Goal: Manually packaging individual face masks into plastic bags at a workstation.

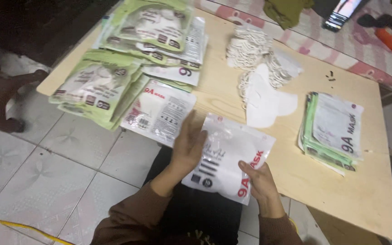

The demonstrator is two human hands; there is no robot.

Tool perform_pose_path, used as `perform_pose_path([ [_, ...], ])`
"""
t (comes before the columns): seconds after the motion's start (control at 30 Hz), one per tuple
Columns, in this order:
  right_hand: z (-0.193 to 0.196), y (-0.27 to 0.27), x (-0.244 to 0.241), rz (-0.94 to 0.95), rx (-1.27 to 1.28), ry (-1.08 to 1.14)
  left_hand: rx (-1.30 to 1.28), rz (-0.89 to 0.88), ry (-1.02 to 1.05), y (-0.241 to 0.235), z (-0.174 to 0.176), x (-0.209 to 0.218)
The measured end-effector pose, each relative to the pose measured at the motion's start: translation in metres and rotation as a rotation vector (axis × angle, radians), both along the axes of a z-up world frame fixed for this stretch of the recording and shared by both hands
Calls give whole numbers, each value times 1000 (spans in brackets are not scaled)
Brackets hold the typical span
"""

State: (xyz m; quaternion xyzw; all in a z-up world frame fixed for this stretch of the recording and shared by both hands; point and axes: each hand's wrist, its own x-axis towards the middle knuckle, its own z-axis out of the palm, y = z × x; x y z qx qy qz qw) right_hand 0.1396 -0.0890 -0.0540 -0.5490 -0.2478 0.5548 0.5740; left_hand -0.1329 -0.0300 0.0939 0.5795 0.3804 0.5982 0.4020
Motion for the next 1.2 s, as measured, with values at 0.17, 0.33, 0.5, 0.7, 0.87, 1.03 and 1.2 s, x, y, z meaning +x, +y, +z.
perform_pose_path([
  [0.17, 78, 58, -90, 66, -74, 3, 308, 314, 284, -14, -15, -66],
  [0.33, 100, 107, -167, 124, -126, 84, 493, 409, 491, -22, -31, -96],
  [0.5, 62, 155, -199, 179, -116, 89, 377, 298, 877, -1, -49, -108],
  [0.7, 81, 164, -204, 306, -143, -43, 211, 230, 1057, 18, -67, -114],
  [0.87, 74, 156, -160, 321, -127, -268, 197, 223, 1108, 24, -65, -119],
  [1.03, 115, 124, -93, 201, -34, -628, 260, 223, 1058, 19, -60, -99],
  [1.2, 91, 130, 23, -146, 136, -1235, 419, -40, 586, 5, -53, -7],
])
